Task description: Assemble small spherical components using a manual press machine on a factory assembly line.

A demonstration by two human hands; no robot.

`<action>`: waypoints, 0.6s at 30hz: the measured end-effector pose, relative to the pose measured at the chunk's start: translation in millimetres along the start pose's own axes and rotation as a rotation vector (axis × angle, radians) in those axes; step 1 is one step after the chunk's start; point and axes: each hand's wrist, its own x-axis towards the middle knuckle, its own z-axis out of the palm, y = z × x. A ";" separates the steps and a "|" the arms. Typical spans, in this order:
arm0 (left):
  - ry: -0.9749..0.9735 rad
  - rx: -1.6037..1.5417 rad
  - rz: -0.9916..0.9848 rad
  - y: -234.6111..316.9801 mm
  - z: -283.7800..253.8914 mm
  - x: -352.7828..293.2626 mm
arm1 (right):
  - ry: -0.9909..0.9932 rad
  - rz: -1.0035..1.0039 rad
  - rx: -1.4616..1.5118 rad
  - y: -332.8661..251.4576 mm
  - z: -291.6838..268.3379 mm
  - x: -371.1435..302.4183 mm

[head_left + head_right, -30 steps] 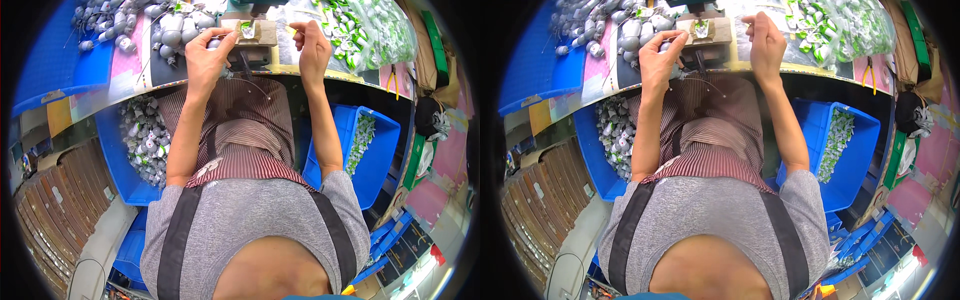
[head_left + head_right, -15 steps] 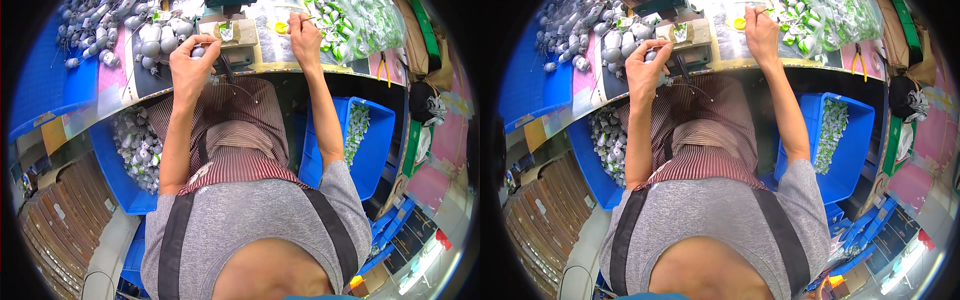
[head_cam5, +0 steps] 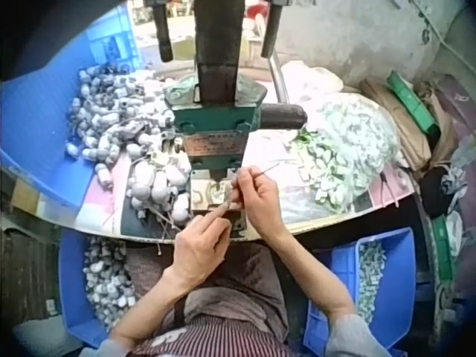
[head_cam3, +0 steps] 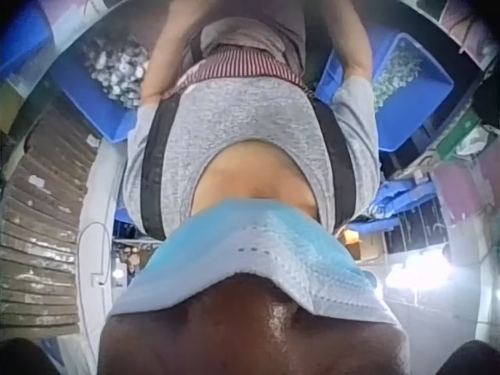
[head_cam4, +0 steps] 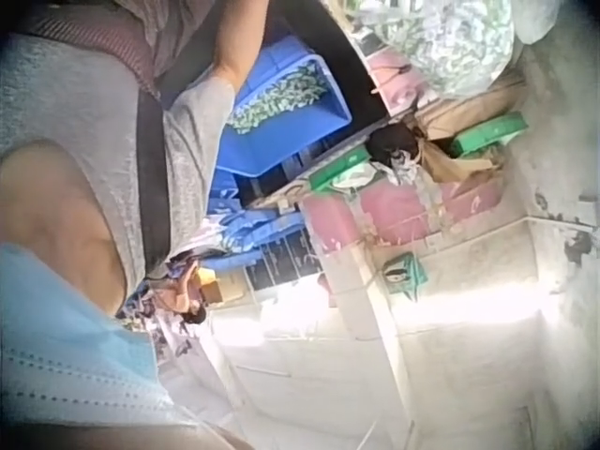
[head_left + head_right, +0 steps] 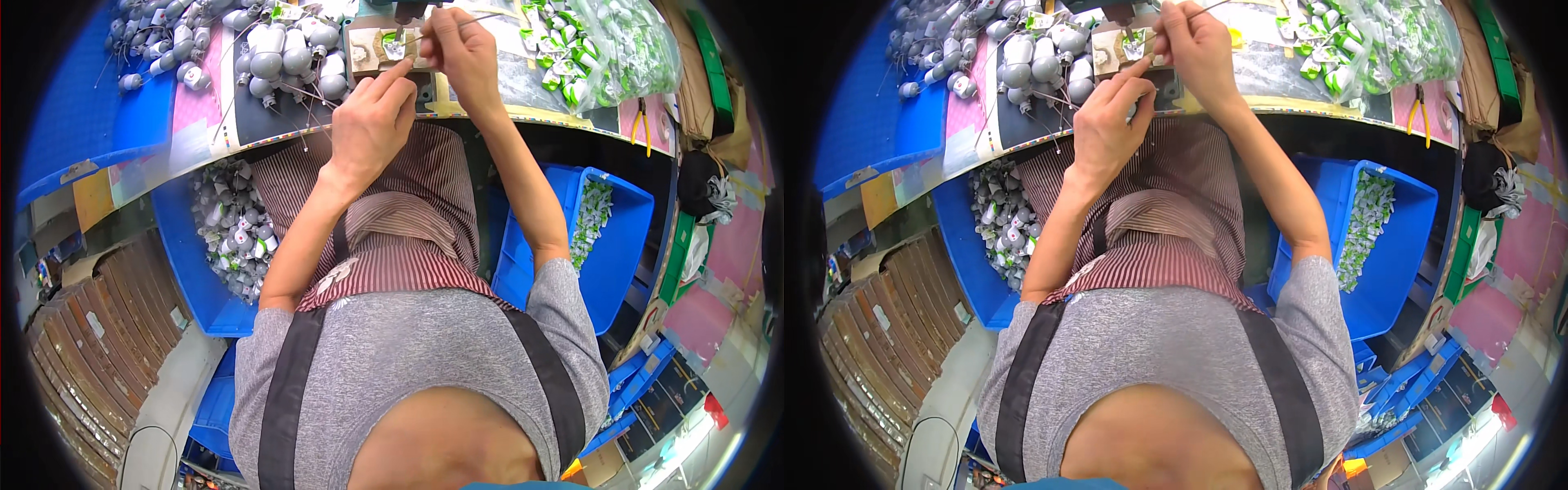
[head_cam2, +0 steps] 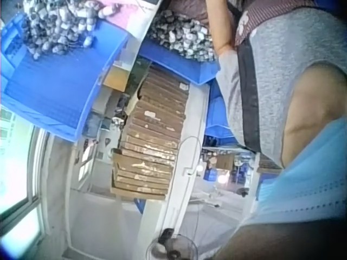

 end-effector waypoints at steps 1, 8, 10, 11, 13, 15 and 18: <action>-0.036 0.007 -0.020 -0.1 0.9 -0.5 | -0.001 -0.001 0.000 4.9 0.9 2.1; 0.054 -0.025 -0.023 -0.3 -1.6 -5.7 | -0.017 -0.281 -0.540 -3.6 13.1 -0.4; 0.048 -0.012 -0.020 1.1 -2.8 -1.9 | -0.070 -0.331 -0.624 -10.0 13.1 0.0; 0.041 0.004 -0.016 1.7 -3.0 -1.0 | -0.068 -0.329 -0.626 -7.0 10.7 1.4; 0.027 0.013 -0.025 -0.8 -0.3 -2.3 | -0.073 -0.370 -0.682 -3.3 9.5 6.3; 0.019 0.029 -0.034 -4.5 -0.8 -2.0 | -0.078 -0.227 -0.614 -9.7 12.4 7.2; 0.030 0.030 -0.024 -5.0 -0.5 -0.3 | -0.028 -0.296 -0.723 -0.6 14.3 5.0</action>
